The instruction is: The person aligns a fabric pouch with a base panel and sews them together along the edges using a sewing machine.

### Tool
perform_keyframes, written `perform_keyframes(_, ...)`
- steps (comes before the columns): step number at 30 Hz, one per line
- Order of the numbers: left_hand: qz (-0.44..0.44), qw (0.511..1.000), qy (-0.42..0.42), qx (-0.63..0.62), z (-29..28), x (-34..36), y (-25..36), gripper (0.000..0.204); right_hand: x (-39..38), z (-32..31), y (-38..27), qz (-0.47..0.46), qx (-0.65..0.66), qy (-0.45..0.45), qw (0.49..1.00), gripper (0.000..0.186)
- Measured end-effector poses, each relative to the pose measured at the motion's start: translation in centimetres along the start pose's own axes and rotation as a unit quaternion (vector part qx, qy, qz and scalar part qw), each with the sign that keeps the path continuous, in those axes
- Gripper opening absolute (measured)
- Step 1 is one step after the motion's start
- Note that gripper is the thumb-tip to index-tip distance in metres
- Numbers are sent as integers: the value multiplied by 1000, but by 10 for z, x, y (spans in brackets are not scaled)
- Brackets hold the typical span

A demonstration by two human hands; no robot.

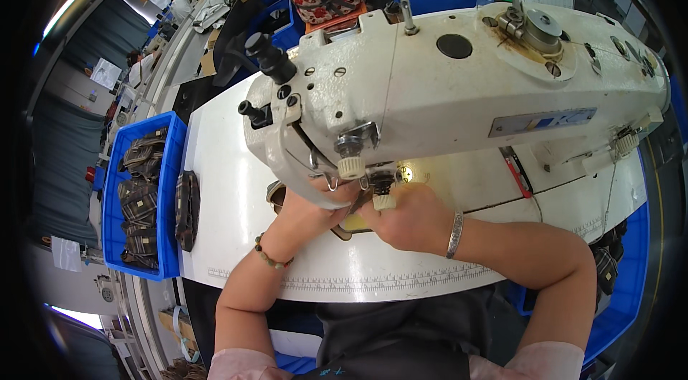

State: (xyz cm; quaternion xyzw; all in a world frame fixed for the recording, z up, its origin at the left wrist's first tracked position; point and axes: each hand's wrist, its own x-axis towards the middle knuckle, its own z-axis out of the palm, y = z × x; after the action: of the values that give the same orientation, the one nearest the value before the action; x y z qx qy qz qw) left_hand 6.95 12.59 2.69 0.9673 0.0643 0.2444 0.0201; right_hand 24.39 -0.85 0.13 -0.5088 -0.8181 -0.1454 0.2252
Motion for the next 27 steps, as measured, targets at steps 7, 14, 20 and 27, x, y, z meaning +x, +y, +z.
perform_keyframes(7, -96, 994, -30, -48, 0, -1, 2, 12, -1, 7, -7, 4, -41, -53, 998, 41)
perform_keyframes(14, -124, 989, -32, -77, -1, 0, 3, 15, -2, 17, -3, 26, -16, -73, 997, 41)
perform_keyframes(20, -74, 995, -69, -14, -2, -2, 1, 22, -8, 14, -8, 38, 25, -94, 994, 44)
perform_keyframes(27, -27, 998, -53, 26, -2, -1, 5, 20, -4, 13, -10, 55, 70, -85, 992, 35)
